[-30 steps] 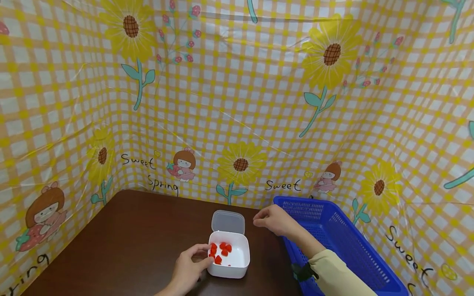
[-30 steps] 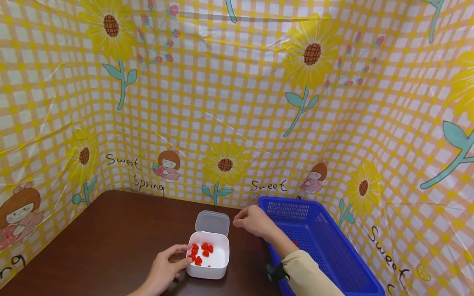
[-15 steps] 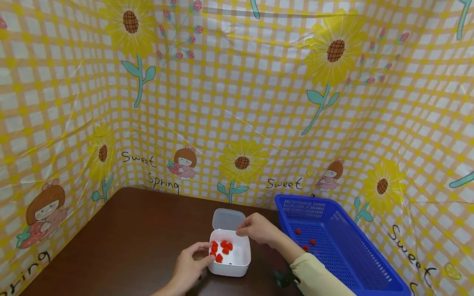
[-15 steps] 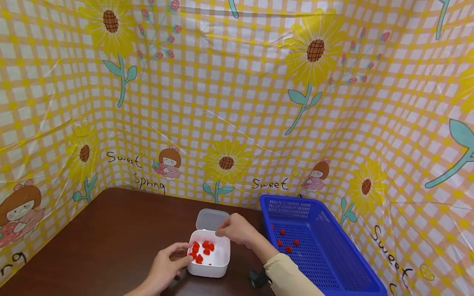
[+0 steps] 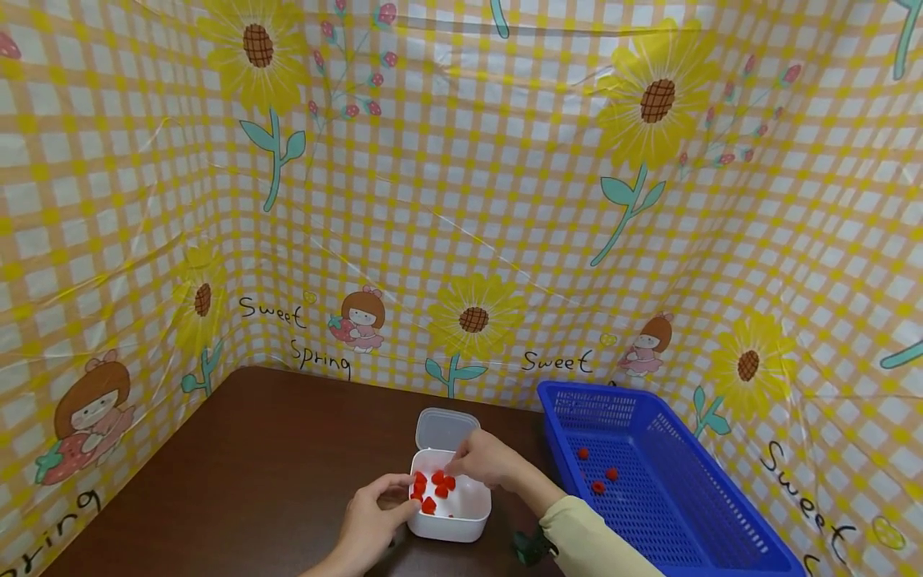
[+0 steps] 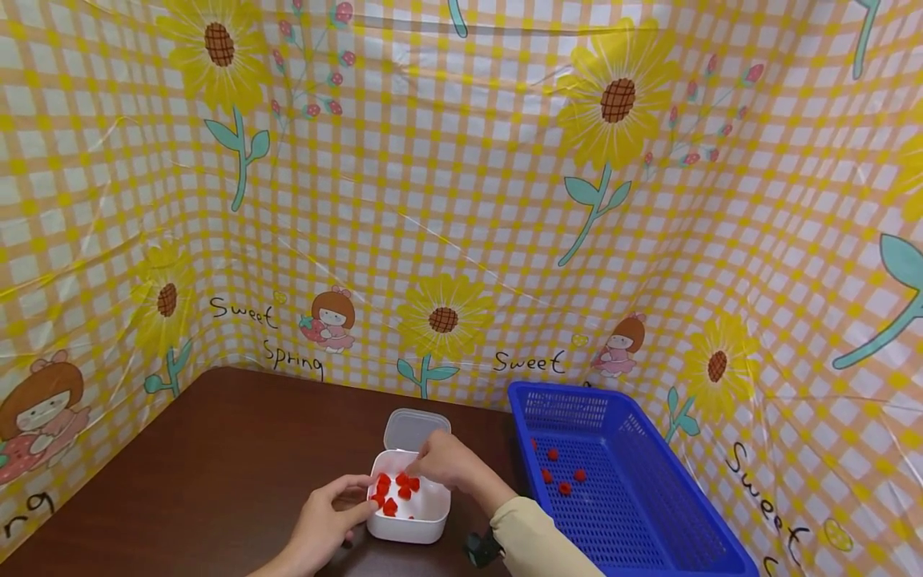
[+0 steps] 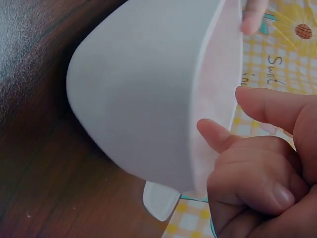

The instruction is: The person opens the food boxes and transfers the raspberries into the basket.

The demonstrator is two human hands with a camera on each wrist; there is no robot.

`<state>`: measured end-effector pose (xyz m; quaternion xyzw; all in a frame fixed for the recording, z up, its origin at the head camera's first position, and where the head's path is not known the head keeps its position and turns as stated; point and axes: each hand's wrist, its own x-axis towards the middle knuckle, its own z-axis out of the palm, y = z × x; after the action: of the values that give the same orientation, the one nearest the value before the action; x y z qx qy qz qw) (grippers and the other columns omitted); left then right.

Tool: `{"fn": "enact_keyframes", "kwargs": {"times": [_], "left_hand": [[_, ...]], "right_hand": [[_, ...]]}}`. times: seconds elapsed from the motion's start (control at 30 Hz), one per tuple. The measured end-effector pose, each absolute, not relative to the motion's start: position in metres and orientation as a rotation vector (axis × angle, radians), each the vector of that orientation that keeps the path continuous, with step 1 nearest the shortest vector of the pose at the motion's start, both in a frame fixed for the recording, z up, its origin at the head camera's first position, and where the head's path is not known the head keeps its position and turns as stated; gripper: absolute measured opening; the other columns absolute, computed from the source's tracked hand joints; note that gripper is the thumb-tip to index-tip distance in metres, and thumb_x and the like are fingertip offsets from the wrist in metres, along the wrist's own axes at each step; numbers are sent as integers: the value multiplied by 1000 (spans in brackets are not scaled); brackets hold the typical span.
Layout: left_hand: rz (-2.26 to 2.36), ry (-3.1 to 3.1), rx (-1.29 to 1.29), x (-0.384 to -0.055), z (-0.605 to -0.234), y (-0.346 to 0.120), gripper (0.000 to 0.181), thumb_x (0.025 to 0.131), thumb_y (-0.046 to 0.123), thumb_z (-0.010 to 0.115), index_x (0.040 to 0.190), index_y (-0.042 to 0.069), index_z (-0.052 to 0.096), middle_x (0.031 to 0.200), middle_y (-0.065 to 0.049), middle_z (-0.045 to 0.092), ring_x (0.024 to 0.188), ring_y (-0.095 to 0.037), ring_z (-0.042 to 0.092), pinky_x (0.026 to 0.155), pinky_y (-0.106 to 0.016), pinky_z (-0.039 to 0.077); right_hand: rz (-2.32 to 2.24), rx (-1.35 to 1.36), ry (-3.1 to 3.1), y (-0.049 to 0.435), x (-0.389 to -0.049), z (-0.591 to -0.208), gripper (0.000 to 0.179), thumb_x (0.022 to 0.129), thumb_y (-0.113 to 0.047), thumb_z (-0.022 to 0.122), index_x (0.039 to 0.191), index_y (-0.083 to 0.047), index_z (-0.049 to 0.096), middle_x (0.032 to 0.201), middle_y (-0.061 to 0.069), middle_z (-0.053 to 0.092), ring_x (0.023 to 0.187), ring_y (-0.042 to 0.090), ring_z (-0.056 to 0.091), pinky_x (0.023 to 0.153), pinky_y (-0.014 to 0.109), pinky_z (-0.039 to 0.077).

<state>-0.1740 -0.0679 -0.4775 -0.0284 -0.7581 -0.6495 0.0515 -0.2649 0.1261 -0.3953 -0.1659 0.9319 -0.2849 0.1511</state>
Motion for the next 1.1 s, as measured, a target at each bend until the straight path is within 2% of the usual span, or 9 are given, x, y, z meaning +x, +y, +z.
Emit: {"fn": "enact_keyframes", "kwargs": {"times": [0.1, 0.17, 0.27, 0.37, 0.47, 0.7, 0.87, 1.1], "left_hand": [[-1975, -2313, -79, -174, -478, -68, 34, 85, 18, 80, 116, 6, 71, 102, -12, 72, 76, -15, 64, 53, -27, 50], [-1972, -2311, -76, -174, -477, -68, 34, 85, 18, 80, 116, 6, 71, 101, -12, 71, 77, -15, 64, 54, -27, 51], [-1972, -2311, -69, -173, -477, -67, 34, 85, 18, 81, 116, 6, 71, 100, -11, 71, 78, -15, 65, 55, -27, 51], [-1982, -2307, -67, -173, -477, -67, 35, 85, 18, 81, 116, 6, 71, 100, -12, 71, 78, -16, 65, 54, -28, 51], [-1988, -2301, -77, -172, -478, -68, 35, 85, 18, 80, 116, 6, 71, 101, -13, 71, 78, -16, 66, 53, -28, 51], [-2003, -2293, -82, -173, -478, -67, 34, 85, 17, 80, 116, 6, 71, 101, -11, 71, 77, -16, 65, 52, -28, 51], [-2004, -2288, -89, -172, -477, -68, 34, 85, 16, 80, 116, 5, 71, 101, -13, 71, 77, -16, 65, 51, -27, 50], [-2002, -2287, -111, -172, -477, -68, 34, 85, 16, 80, 116, 5, 70, 104, -16, 72, 79, -17, 66, 51, -27, 49]], "right_hand": [[-732, -540, 2729, 124, -266, -400, 20, 86, -21, 76, 83, -2, 79, 62, 3, 62, 53, 13, 44, 47, 25, 37], [-667, -587, 2774, 122, -266, -402, 20, 85, -20, 76, 77, -2, 77, 61, 3, 63, 54, 13, 46, 48, 25, 37], [-583, -607, 2825, 118, -266, -406, 23, 82, -18, 76, 65, -4, 72, 52, -1, 55, 50, 13, 42, 47, 25, 33], [-507, -572, 2856, 113, -263, -408, 28, 81, -16, 76, 58, -7, 63, 51, -3, 48, 49, 13, 41, 47, 25, 31], [-445, -509, 2879, 108, -260, -407, 28, 80, -16, 77, 59, -9, 58, 55, 0, 48, 50, 16, 42, 48, 27, 33], [-238, -420, 2940, 98, -254, -404, 24, 79, -23, 79, 75, -8, 62, 69, 3, 55, 60, 20, 49, 55, 34, 45], [-154, -419, 2960, 95, -254, -407, 16, 76, -14, 77, 79, -8, 62, 74, 4, 56, 64, 20, 50, 56, 37, 47], [-193, -453, 2968, 93, -255, -419, 19, 73, -8, 78, 79, -7, 60, 75, 4, 56, 66, 20, 49, 57, 38, 46]]}}
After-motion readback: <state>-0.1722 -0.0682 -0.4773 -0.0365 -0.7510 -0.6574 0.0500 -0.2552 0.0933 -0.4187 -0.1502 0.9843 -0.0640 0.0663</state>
